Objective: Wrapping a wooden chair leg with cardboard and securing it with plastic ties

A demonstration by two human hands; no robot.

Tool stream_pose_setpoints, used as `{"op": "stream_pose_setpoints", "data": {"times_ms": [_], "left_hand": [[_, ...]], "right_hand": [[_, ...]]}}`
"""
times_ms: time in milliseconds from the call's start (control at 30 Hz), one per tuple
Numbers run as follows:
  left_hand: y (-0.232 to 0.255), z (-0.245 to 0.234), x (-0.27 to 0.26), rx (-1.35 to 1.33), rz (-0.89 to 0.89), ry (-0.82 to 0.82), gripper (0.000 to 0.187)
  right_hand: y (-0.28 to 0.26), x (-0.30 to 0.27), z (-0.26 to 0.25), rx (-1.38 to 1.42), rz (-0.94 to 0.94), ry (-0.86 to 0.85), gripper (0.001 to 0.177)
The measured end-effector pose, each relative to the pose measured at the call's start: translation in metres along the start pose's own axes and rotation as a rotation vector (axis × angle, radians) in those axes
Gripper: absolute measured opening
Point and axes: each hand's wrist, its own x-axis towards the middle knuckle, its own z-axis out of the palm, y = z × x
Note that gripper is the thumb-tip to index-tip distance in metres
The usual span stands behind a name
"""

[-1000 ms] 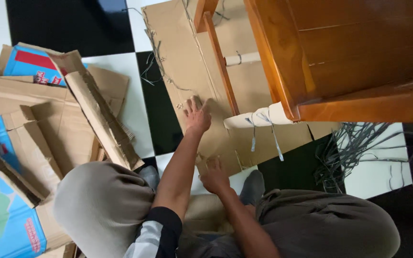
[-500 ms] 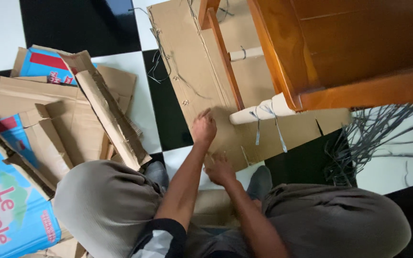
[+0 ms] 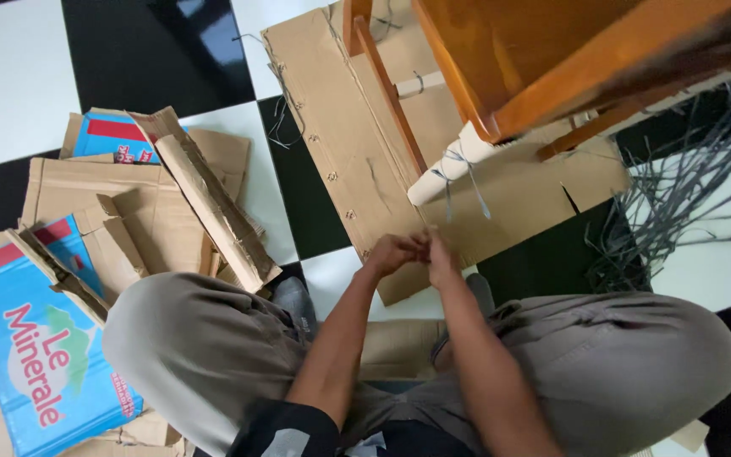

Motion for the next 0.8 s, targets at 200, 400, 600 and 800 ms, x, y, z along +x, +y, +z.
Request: {"op": "stream_pose_setpoints", "data": {"times_ms": [200, 400, 600, 800], "left_hand": [[0.036, -0.005, -0.038, 0.088, -0.064, -0.188, 0.027], [0.065, -0.016, -0.05, 0.088, -0.043, -0.144, 0.029], [0.095, -0.038, -0.015, 0.185, 0.193, 0.299, 0.026], [0.189, -0.056, -0.014, 0.28, 0.464, 0.426, 0.049]], "right_hand": [[-0.025, -0.02, -0.02, -0.027, -0.043, 0.014, 0.067], [0.03, 0.117, -0.076, 0.217, -0.069, 0.369, 0.036], [-0.085, 0.004, -0.058, 0.263, -0.229, 0.377, 0.021], [-0.126, 0.012, -0.046, -0.222, -0.708, 0.045, 0.033]]}}
